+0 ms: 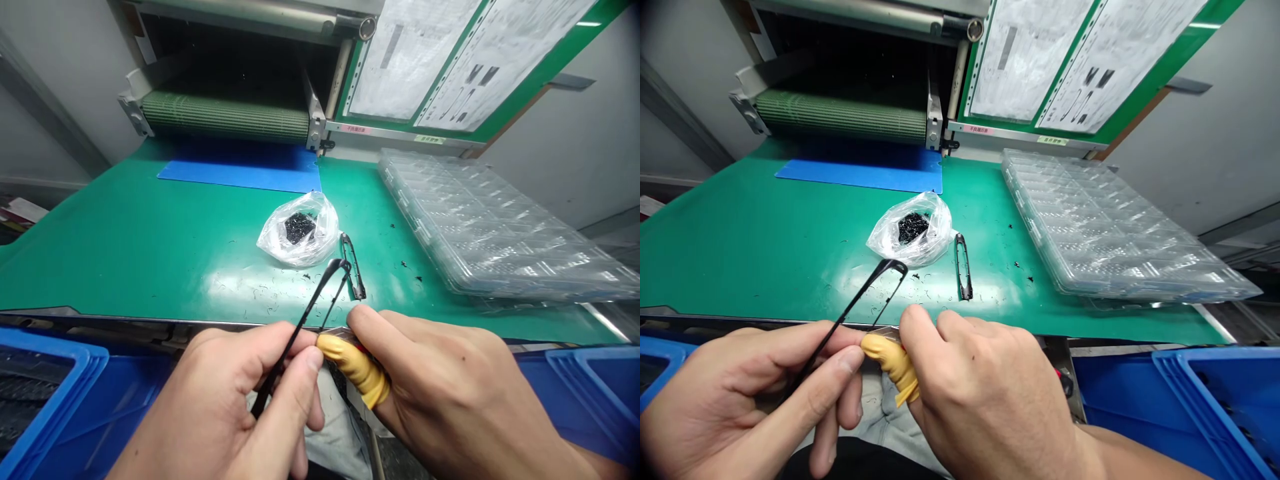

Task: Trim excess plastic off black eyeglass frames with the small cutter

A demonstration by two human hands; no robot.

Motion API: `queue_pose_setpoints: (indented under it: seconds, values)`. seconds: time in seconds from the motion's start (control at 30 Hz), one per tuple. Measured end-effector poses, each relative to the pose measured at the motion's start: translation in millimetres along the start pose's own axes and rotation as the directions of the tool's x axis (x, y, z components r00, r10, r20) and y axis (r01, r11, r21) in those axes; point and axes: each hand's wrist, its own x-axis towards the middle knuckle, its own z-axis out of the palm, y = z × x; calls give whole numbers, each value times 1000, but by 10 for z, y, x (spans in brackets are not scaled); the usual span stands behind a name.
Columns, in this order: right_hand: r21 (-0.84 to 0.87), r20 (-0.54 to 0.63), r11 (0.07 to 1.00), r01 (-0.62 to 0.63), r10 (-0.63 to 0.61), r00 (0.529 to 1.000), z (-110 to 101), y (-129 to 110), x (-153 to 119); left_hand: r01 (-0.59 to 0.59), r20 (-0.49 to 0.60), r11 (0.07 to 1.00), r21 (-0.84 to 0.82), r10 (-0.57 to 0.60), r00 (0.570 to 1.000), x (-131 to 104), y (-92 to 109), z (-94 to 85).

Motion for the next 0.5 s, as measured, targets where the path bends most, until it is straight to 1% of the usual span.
queue_pose_setpoints:
  seconds: [0.1, 0.17, 0.2, 0.23, 0.27, 0.3, 0.33, 0.37, 0.4, 0.43, 0.47, 0.5]
  values:
    - [99, -19, 993, -66, 68, 998, -23, 55, 1, 42, 14, 995, -85, -41, 999, 3, 28, -40]
    - [238, 11, 955, -177, 180, 984, -17, 125, 41, 67, 49, 981, -180, -59, 997, 32, 21, -60]
    - [335, 37, 910, -245, 247, 968, 2, 165, 74, 78, 80, 970, -232, -60, 995, 57, 3, -67]
    - [449, 75, 839, -308, 308, 948, 32, 204, 110, 81, 116, 958, -275, -51, 992, 88, -27, -71]
    - [575, 116, 737, -355, 356, 927, 73, 239, 145, 77, 146, 952, -295, -35, 989, 122, -68, -74]
    - [697, 164, 608, -380, 381, 910, 123, 267, 173, 70, 166, 954, -290, -22, 986, 156, -120, -78]
    - [793, 223, 464, -394, 380, 898, 180, 288, 189, 55, 167, 963, -265, -10, 986, 185, -181, -86]
    - [857, 272, 330, -396, 362, 892, 241, 301, 193, 24, 137, 971, -237, 9, 991, 206, -249, -101]
    - [890, 308, 225, -397, 347, 886, 308, 310, 184, -17, 83, 974, -225, 37, 996, 217, -324, -125]
    - [899, 334, 164, -406, 343, 878, 382, 316, 167, -49, 21, 961, -273, 57, 998, 216, -404, -159]
    - [903, 335, 147, -403, 346, 876, 470, 321, 151, -77, -47, 924, -374, 64, 997, 206, -490, -199]
    - [897, 338, 157, -413, 359, 870, 573, 319, 141, -110, -120, 858, -502, 57, 991, 187, -578, -242]
